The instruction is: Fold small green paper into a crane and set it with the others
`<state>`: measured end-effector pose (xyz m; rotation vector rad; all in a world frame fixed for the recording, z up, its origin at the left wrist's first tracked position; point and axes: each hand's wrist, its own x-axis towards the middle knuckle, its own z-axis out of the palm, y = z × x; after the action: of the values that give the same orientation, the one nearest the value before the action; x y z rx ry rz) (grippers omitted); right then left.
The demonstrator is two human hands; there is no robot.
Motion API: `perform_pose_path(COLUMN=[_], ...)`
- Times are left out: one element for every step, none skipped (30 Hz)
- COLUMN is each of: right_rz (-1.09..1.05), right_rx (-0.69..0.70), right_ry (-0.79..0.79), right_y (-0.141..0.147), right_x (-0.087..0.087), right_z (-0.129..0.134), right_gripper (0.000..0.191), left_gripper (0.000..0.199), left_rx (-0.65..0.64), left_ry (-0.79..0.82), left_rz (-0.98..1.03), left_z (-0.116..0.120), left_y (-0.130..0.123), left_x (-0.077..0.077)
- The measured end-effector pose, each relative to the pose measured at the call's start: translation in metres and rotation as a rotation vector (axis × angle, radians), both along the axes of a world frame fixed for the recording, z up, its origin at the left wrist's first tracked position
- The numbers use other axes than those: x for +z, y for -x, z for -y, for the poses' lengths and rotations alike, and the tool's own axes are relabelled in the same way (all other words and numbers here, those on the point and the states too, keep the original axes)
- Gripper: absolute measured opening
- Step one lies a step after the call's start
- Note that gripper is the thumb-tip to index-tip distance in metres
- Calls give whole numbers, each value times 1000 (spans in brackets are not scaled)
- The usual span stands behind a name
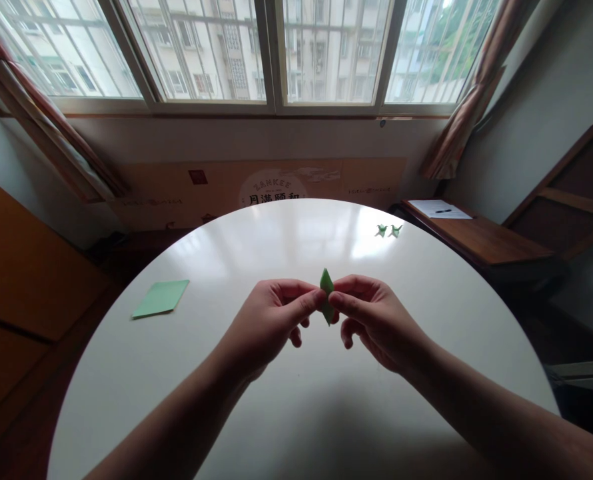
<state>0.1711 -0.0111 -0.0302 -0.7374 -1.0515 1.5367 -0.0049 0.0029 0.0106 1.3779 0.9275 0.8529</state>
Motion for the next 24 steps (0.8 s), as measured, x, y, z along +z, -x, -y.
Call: perform_pose_path(right_rz=[4, 8, 14, 23, 35, 49, 63, 76, 86, 94, 100, 102, 103, 103, 102, 100, 97, 95, 95, 96, 96, 98, 99, 98], right_rx=[1, 3, 5, 9, 12, 13, 8, -3, -17, -31, -42, -50, -54, -55, -55, -54, -52, -51, -51, -51, -52, -51, -48, -44], right_ry=[1, -1, -6, -16, -28, -41, -55, -66, -74, -78, -78, -77, -73, -69, -65, -61, -57, -55, -54, -54, -55, -58, -60, -62], right_y=[0, -1, -1, -1, -1, -1, -1, -1, -1, -1, -1, 0, 0, 0, -1, -1, -1, -1, -2, -2, -2, -2, -2, -2], right_x=[0, 0, 0, 0, -1, -1, -2, -2, -3, -3, -3, -3, -3, -3, -3, -2, -2, -2, -2, -2, -2, -2, -2, -2], right_z=[0, 0, -1, -1, -1, 0, 0, 0, 0, 0, 1, 1, 1, 1, 1, 1, 1, 1, 1, 1, 1, 1, 1, 1], right_gripper=[18, 18, 18, 18, 18, 18, 18, 17, 18, 18, 18, 18, 18, 18, 18, 18, 19, 19, 19, 18, 18, 18, 17, 18], left_gripper=[13, 13, 12, 12, 12, 13, 14, 15, 16, 18, 19, 20, 21, 21, 21, 22, 22, 22, 21, 21, 20, 20, 19, 19], left_rx=[-2, -3, -5, -6, -4, 1, 5, 9, 9, 6, 2, -1, -3, -5, -4, -3, -3, -2, -2, 0, 3, 8, 16, 24], left_ry=[11, 14, 8, -6, -26, -49, -71, -92, -109, -122, -132, -140, -144, -146, -144, -140, -134, -128, -123, -120, -116, -112, -107, -103], left_rz=[1, -3, -14, -29, -48, -70, -93, -112, -128, -141, -150, -157, -161, -164, -166, -166, -165, -161, -155, -149, -145, -140, -137, -134], left_z=[-1, -2, -2, -2, -2, -1, 0, 0, 1, 1, 1, 1, 1, 1, 1, 1, 1, 1, 1, 1, 1, 1, 1, 0], left_y=[1, 1, 2, 2, 3, 3, 4, 4, 5, 5, 5, 5, 5, 5, 5, 4, 4, 4, 4, 5, 5, 5, 5, 5], left_x=[1, 1, 2, 3, 3, 4, 4, 4, 5, 5, 5, 5, 6, 6, 6, 6, 6, 6, 5, 5, 5, 5, 4, 5])
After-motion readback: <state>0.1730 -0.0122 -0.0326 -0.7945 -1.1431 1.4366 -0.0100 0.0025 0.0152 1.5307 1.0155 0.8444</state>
